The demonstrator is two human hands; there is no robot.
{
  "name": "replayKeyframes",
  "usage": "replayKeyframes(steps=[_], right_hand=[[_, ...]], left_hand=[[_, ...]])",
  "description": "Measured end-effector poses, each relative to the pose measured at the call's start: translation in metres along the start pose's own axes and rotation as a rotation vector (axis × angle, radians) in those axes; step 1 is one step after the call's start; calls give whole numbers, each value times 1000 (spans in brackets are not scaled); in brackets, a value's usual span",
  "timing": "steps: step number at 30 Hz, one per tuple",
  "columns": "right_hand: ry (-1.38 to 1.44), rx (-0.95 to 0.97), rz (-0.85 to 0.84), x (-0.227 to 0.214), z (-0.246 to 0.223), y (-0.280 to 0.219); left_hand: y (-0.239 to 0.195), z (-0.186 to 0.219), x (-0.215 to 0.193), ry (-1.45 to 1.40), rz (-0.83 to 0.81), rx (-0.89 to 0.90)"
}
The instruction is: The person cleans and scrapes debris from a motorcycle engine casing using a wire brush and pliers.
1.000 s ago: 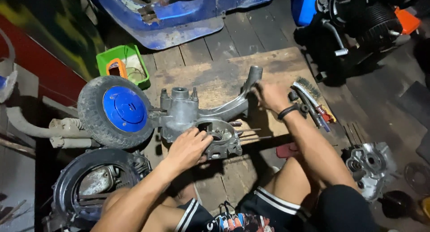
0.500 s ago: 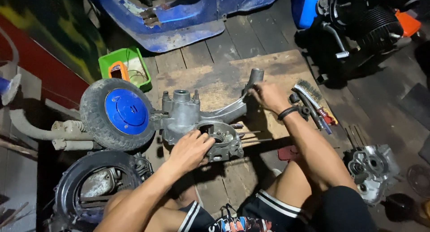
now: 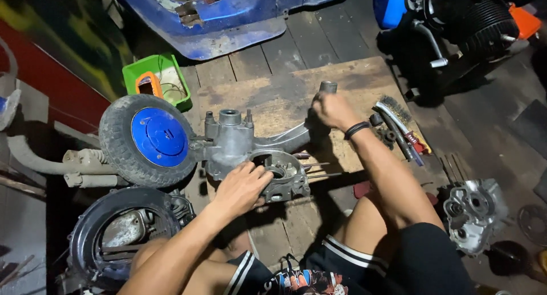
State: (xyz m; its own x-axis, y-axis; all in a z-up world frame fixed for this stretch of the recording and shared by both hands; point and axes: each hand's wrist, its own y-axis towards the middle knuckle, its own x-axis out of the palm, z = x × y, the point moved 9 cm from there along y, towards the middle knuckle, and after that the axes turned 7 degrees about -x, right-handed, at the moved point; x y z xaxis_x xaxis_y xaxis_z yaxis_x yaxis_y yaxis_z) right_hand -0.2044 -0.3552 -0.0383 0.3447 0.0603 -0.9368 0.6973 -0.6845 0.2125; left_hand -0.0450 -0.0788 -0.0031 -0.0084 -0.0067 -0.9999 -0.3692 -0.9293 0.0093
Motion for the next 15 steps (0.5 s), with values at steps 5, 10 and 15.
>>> replayKeyframes(steps=[5,10,15], right_hand=[[-107,18,-5,-7,-1,12],[-186,-184,4,8,-6,20],[99,17,-68,38,11,16]], left_hand=[[2,-3,11,-2,-6,-6],[2,-6,31,21,-10,8],[1,-5,32,5,55,18]])
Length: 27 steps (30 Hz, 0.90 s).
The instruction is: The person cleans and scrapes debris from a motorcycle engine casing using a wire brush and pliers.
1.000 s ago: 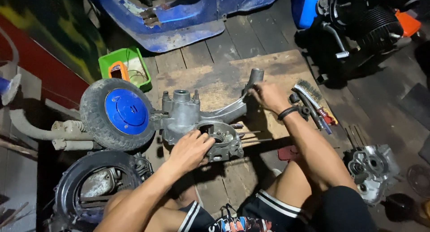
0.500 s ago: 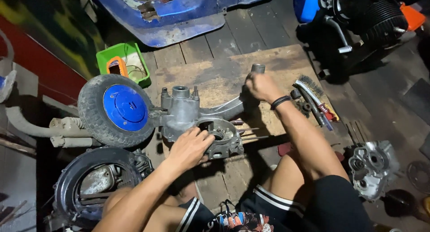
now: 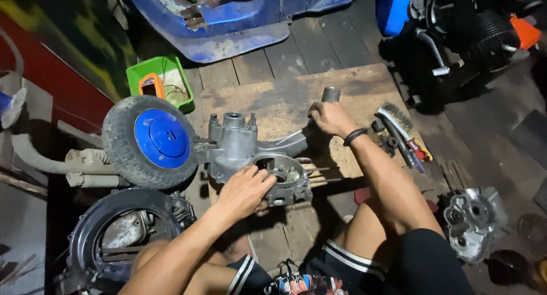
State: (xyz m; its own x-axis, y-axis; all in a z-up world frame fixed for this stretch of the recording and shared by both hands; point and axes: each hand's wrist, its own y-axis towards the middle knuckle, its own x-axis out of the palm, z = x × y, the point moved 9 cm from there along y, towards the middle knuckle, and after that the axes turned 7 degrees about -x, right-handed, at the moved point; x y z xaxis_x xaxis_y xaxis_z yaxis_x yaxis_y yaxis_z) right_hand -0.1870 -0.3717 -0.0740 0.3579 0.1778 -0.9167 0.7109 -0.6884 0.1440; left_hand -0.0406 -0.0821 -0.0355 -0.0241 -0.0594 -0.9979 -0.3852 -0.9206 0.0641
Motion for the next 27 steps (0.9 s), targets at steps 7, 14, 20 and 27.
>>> replayKeyframes(steps=[7,14,20,27], right_hand=[[-21,114,85,-34,-8,-22],[76,99,93,-30,-10,-17],[-24,190,114,-29,9,-12],[-39,84,176,-25,-6,-21]], left_hand=[[1,6,-24,-24,11,10],[2,6,-31,-23,-66,-12],[2,6,-30,-22,-83,-13],[0,8,-36,-23,-39,-5]])
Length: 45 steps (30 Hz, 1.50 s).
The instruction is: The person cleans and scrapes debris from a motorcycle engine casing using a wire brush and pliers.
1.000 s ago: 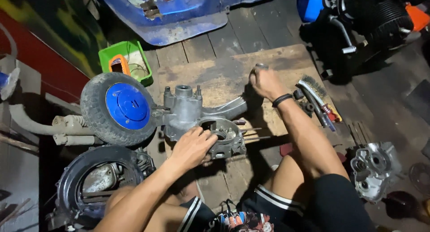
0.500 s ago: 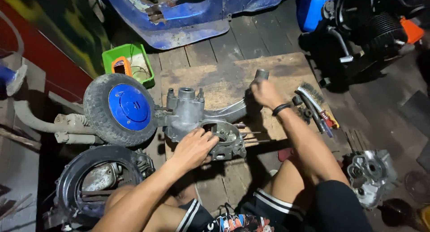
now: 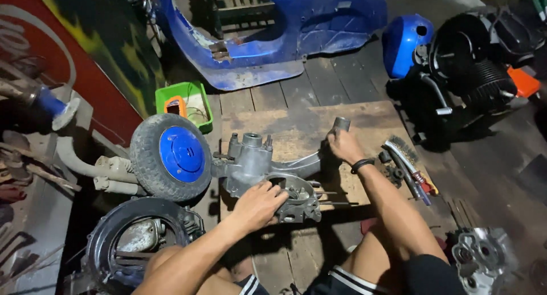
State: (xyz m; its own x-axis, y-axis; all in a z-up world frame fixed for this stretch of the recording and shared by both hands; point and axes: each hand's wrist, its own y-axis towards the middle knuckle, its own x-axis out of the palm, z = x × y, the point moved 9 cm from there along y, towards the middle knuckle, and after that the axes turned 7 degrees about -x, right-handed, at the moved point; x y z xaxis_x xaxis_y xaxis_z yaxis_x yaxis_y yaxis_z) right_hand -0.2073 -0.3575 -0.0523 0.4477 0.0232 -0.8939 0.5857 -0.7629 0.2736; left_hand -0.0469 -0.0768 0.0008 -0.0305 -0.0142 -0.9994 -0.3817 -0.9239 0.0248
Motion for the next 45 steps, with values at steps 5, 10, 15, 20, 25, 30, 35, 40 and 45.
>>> replayKeyframes(steps=[5,10,15,20,25,30,35,40,45], right_hand=[[-127,-20,42,9,28,0],[45,92,-19,-4,10,1],[-81,95,-108,17,11,8],[-110,228,-11,-8,5,-4],[-51,176,-16,-8,6,8],[-95,104,-59,7,-4,6],[-139,112,69,7,23,5],[-154,88,29,4,28,5],[-73,-33,-19,5,-1,8]], left_hand=[[-1,-2,7,8,14,0],[0,-3,6,1,41,1],[-1,-1,1,22,87,11],[-3,0,0,29,103,2],[-2,1,0,42,120,1],[-2,0,-1,14,108,-4],[-2,0,-3,-30,52,-23],[-3,0,-2,-12,30,-25],[-1,-2,5,-12,38,-36]])
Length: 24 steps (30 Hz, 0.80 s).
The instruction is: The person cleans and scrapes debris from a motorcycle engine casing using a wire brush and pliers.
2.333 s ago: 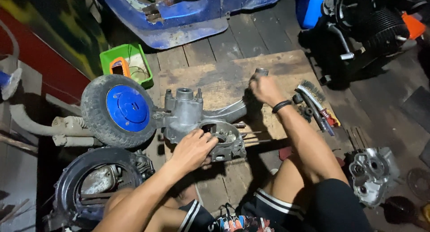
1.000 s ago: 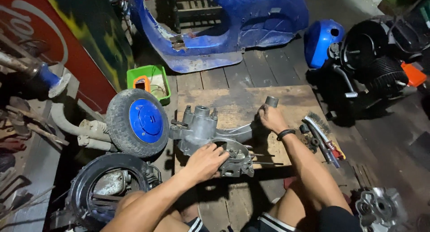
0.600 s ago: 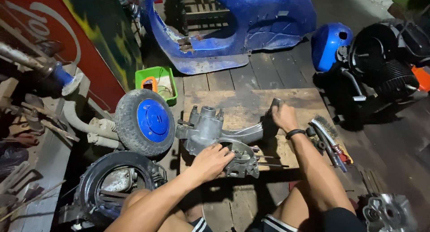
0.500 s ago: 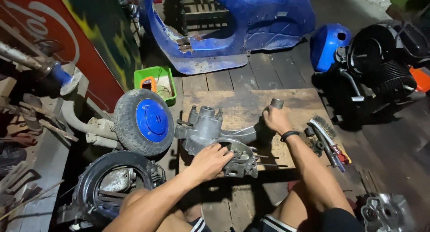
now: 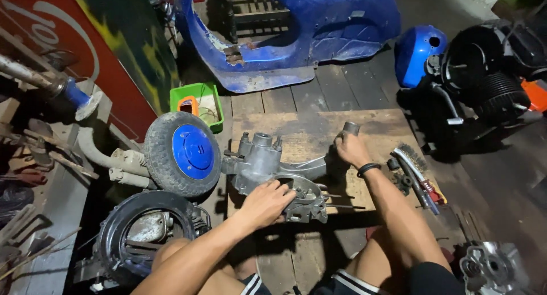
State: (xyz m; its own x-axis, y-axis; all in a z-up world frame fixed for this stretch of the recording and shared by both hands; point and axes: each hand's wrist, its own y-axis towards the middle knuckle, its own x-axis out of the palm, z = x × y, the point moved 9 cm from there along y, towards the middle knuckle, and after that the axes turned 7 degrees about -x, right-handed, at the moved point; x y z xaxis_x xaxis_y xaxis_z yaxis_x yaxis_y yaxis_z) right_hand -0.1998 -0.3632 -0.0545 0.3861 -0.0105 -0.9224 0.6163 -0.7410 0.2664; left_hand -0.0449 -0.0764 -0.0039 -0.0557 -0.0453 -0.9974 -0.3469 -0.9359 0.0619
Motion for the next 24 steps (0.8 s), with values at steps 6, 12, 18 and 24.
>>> replayKeyframes(steps=[6,12,18,24], right_hand=[[-152,72,101,19,25,-8],[-1,66,66,-22,0,-14],[22,178,51,-27,12,-13],[9,132,104,-30,21,2]], left_hand=[[1,-1,13,27,-1,4],[0,4,1,49,27,7],[3,1,17,57,-2,26],[2,-1,20,52,-24,21]])
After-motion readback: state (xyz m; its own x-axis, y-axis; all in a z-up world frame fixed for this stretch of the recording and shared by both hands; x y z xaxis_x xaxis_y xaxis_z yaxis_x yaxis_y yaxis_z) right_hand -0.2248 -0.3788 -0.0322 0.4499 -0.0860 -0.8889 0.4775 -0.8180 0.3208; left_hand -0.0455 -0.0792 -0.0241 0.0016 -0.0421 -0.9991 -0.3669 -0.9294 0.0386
